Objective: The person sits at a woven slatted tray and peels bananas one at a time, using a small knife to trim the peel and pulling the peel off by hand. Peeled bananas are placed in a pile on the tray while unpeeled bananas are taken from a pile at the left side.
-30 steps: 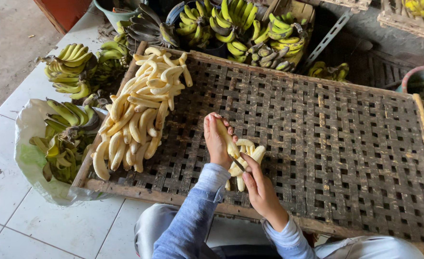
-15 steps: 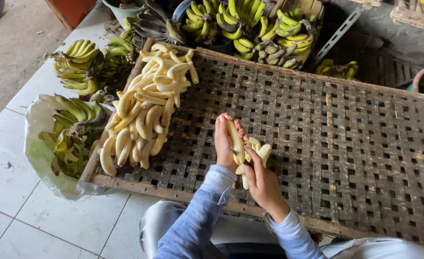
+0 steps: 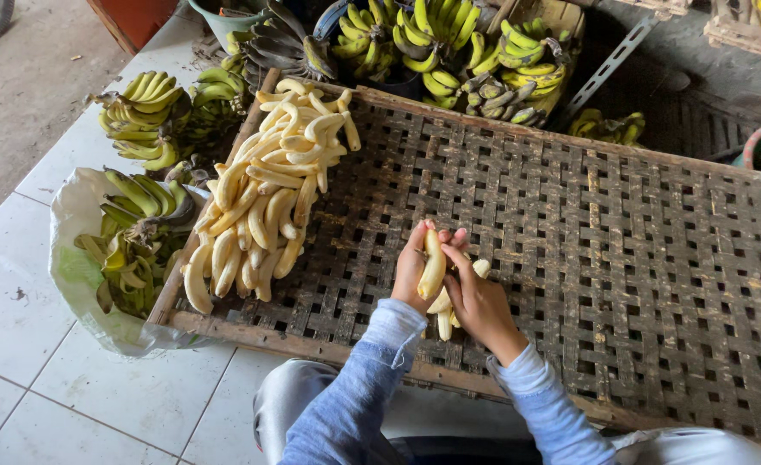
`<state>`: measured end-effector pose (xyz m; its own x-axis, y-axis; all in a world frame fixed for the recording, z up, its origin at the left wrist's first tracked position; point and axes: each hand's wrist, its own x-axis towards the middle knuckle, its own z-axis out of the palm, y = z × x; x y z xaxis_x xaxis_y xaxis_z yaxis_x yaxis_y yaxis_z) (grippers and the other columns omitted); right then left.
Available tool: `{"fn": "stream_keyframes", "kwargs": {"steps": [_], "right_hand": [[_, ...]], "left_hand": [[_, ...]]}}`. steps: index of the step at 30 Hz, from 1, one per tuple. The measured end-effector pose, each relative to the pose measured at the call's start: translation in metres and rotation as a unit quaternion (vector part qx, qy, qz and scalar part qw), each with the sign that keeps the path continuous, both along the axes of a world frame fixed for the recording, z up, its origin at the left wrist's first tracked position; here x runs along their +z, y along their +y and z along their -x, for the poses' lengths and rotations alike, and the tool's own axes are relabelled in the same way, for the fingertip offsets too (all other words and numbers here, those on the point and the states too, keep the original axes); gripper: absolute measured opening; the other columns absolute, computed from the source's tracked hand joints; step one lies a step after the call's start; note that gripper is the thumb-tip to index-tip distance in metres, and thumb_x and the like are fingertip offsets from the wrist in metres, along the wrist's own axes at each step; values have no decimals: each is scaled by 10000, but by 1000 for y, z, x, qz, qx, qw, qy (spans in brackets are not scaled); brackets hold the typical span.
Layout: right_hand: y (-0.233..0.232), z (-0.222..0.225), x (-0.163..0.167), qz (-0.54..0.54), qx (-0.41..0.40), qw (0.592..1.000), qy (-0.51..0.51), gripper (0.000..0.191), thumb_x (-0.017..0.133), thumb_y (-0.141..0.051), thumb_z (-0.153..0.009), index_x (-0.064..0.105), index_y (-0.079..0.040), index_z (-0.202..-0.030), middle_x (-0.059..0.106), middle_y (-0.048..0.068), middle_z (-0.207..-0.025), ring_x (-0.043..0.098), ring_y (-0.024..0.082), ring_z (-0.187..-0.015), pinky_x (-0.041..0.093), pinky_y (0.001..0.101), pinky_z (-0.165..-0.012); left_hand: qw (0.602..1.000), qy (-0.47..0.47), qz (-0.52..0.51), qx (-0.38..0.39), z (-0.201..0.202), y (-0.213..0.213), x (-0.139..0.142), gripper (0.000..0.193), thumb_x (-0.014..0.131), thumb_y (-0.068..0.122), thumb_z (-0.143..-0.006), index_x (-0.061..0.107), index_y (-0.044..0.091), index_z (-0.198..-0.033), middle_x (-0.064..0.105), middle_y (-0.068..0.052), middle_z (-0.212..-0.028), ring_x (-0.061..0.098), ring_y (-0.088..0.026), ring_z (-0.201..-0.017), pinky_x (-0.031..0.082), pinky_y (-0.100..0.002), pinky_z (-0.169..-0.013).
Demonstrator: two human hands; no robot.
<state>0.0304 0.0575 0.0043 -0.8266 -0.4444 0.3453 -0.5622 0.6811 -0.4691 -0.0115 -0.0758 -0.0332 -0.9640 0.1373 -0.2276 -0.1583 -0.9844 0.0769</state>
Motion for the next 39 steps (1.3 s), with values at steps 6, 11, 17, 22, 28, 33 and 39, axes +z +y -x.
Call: {"fn": "stream_keyframes", "kwargs": {"steps": [6, 11, 17, 22, 28, 33, 39], "right_hand": [[12, 14, -11, -46, -9, 999, 1, 491, 550, -274, -1034, 400, -173, -1491, 742, 180, -884, 691, 355, -590, 495, 449, -470], [23, 25, -23, -81, -9, 996, -22, 426, 517, -300, -1063, 411, -181, -1458, 729, 148, -773, 677, 319, -542, 480, 426, -463], [35, 47, -51, -123, -22, 992, -28, 426, 499, -300, -1080, 358, -122, -1440, 731, 126, -775, 631, 257, -448, 441, 375, -366], [58, 64, -72, -219, -56, 974, 10, 695, 522, -150, -986, 194, -61, -1593, 647, 230, -913, 602, 238, -471, 437, 334, -323], [79, 58, -65, -200, -183, 959, -78, 754, 504, -154, -1023, 69, -66, -1632, 640, 275, -1028, 677, 317, -591, 524, 377, -397], [77, 35, -54, -152, -228, 956, -103, 738, 521, -228, -1022, 115, -157, -1635, 668, 256, -1141, 716, 419, -751, 552, 485, -521], [58, 15, -58, -121, -212, 963, -116, 730, 525, -245, -1013, 139, -209, -1631, 688, 229, -1172, 725, 416, -780, 567, 492, -558]], "left_hand": [[995, -44, -53, -70, 9, 11, -34, 232, 453, 296, -1100, 542, 112, -990, 699, -146, -1047, 684, -317, -1087, 558, -440, -988], [992, -76, -42, -95, 15, 19, -71, 214, 406, 220, -1086, 550, 81, -1010, 690, -168, -1154, 665, -322, -1092, 556, -450, -991], [994, -12, 7, -105, 15, 22, -109, 339, 406, 214, -1138, 621, 12, -1304, 664, -146, -1254, 638, -279, -1102, 534, -404, -973], [778, -7, 627, 31, 17, 6, -86, 394, 520, 253, -1062, 551, 50, -1398, 603, -145, -1391, 592, -302, -1270, 481, -418, -1054], [355, -35, 905, 232, 31, -128, -3, 468, 814, 168, -834, 635, 81, -1257, 685, -145, -1194, 638, -319, -1075, 512, -429, -910], [279, -254, 902, 211, 14, -250, 11, 656, 852, 349, -782, 591, 51, -1305, 616, -205, -1293, 534, -378, -1225, 426, -473, -1029], [262, -152, 894, 329, 41, -307, 17, 535, 680, 353, -1104, 495, 43, -1499, 615, -212, -1397, 544, -415, -1356, 401, -510, -1207]]}}
